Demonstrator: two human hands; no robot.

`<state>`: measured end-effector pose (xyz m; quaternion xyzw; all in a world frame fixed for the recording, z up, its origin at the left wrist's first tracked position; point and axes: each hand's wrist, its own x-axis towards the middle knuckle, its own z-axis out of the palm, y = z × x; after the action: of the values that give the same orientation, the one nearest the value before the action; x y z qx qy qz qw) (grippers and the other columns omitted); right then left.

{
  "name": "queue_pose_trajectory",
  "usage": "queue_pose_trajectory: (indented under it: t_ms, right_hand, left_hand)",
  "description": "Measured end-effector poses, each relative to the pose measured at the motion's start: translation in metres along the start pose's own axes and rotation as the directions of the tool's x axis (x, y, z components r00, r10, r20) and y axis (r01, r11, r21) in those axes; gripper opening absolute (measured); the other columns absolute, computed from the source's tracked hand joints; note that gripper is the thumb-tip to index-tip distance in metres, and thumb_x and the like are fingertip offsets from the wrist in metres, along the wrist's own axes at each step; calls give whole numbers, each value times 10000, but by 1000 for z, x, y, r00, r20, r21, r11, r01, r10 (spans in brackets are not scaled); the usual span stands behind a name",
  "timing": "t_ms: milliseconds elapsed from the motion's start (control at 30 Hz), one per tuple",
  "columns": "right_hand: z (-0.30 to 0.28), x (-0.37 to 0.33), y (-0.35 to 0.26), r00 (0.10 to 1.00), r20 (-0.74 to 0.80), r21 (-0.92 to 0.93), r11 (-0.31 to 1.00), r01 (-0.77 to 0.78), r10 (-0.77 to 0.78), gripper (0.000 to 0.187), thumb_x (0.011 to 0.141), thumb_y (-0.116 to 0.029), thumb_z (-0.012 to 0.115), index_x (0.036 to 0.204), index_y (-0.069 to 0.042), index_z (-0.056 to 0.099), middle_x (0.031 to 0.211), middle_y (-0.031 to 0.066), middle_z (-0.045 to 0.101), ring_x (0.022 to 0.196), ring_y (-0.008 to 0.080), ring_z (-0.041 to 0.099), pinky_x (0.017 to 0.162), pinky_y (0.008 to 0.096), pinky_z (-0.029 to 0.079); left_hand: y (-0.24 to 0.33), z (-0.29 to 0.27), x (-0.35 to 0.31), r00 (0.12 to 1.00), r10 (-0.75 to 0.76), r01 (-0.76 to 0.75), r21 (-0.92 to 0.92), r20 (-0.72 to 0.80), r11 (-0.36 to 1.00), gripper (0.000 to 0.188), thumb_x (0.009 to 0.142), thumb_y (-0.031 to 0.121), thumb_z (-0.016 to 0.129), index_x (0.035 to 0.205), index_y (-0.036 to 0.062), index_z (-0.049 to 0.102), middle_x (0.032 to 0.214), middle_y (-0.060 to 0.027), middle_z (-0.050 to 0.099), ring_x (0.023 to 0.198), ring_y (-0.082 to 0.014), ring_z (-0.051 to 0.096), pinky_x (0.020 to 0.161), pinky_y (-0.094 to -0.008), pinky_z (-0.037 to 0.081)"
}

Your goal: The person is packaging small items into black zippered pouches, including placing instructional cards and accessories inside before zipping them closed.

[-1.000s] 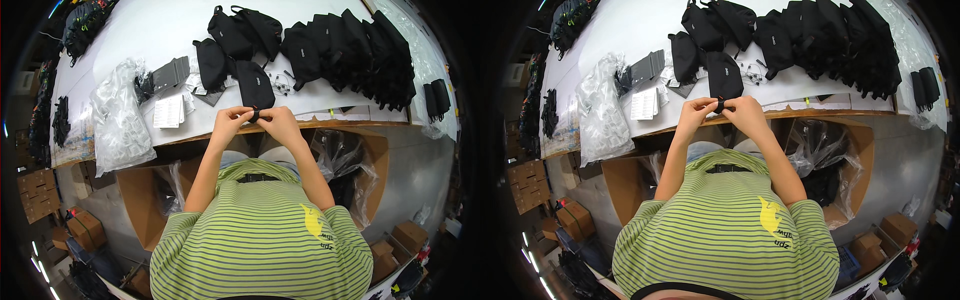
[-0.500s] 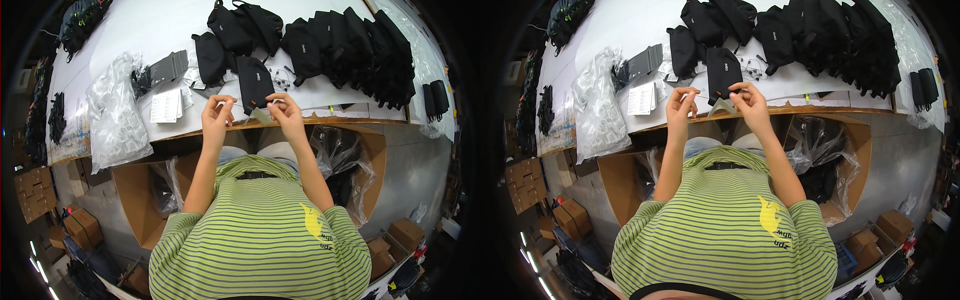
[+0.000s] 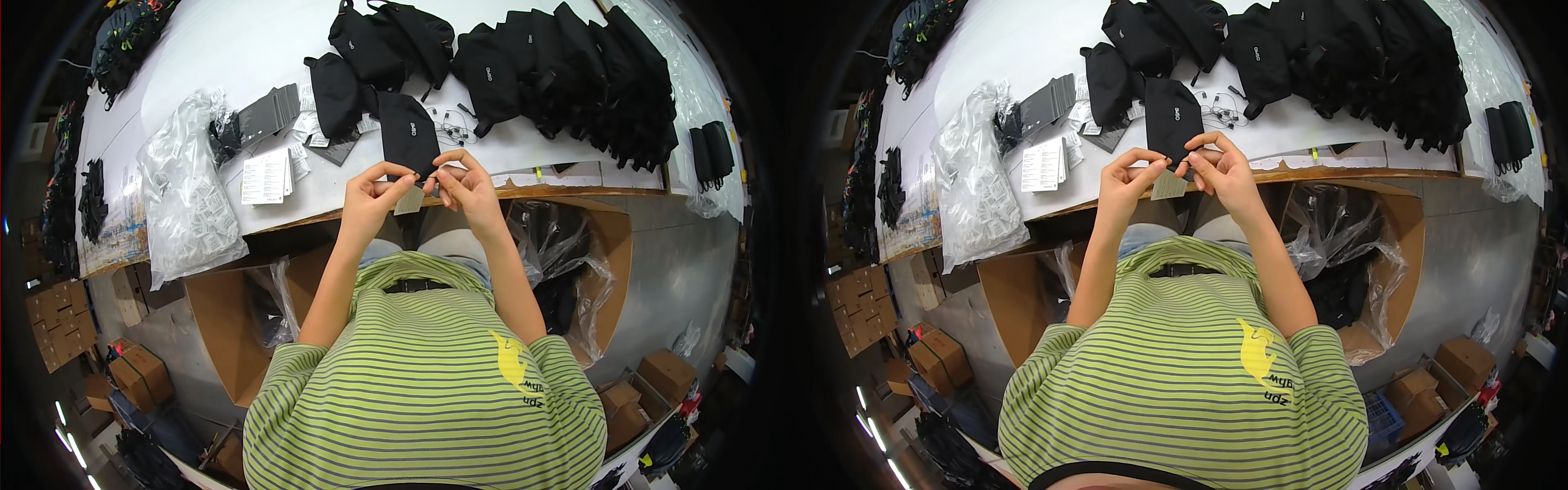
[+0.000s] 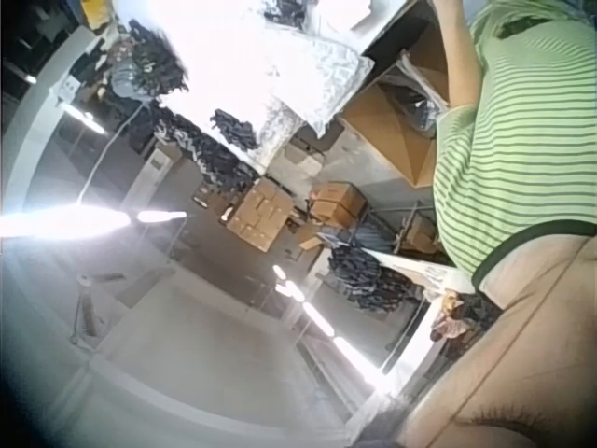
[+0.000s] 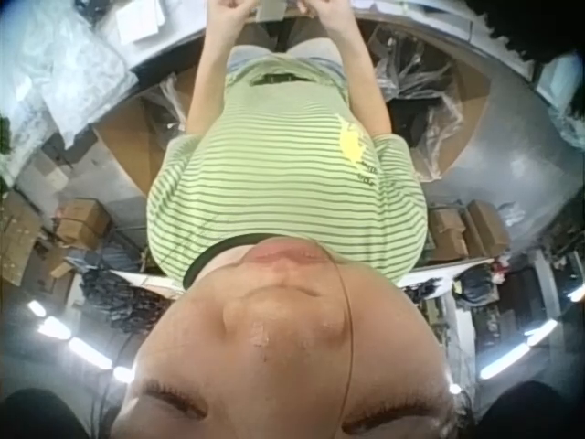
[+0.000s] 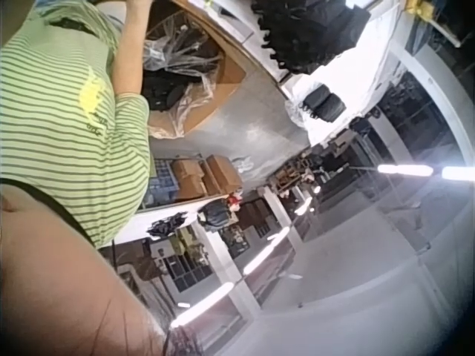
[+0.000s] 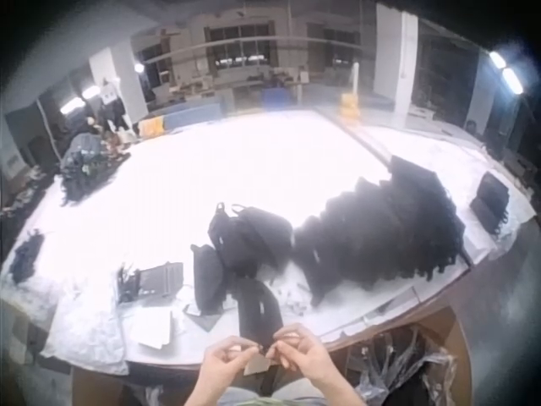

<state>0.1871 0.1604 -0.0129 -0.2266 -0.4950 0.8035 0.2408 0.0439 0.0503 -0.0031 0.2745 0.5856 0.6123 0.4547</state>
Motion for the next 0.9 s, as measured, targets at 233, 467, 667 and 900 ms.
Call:
queue_pose_trajectory:
  t_ms: [233, 467, 667, 900]
  right_hand:
    - [2, 0, 3, 999, -41, -66, 998, 19, -22, 148, 930, -154, 561, 1024, -50, 513, 670, 35, 605, 524, 23, 421, 471, 168, 296]
    - [13, 3, 9, 991, -64, -58, 992, 116, -120, 140, 922, -119, 570, 1023, -35, 521, 615, -33, 500, 544, 28, 395, 509, 184, 294]
    - [16, 1, 8, 990, -59, -46, 991, 128, -130, 145, 927, -105, 555, 1048, -29, 529, 632, -40, 499, 541, 22, 393, 497, 175, 284]
    - [22, -2, 5, 975, -71, -375, 911, 169, -210, 116, 908, -86, 569, 1006, -28, 551, 616, -42, 491, 538, 18, 392, 494, 178, 285]
  left_hand:
    - [2, 2, -2, 995, -38, 31, 74, 95, 997, 128, 864, 120, 639, 876, -5, 615, 543, 81, 463, 499, 22, 321, 463, -184, 200]
    - [6, 4, -3, 987, -34, 13, 135, 156, 991, 114, 855, 109, 635, 858, 3, 592, 615, 53, 511, 554, 7, 394, 503, -178, 270]
    - [1, 3, -2, 990, -22, 2, 144, 139, 990, 100, 856, 95, 632, 863, 5, 589, 629, 53, 519, 565, 10, 405, 508, -174, 264]
    - [1, 5, -5, 996, -12, -4, 163, 93, 987, 118, 832, 97, 632, 784, 10, 568, 540, 70, 434, 498, 5, 306, 470, -199, 224]
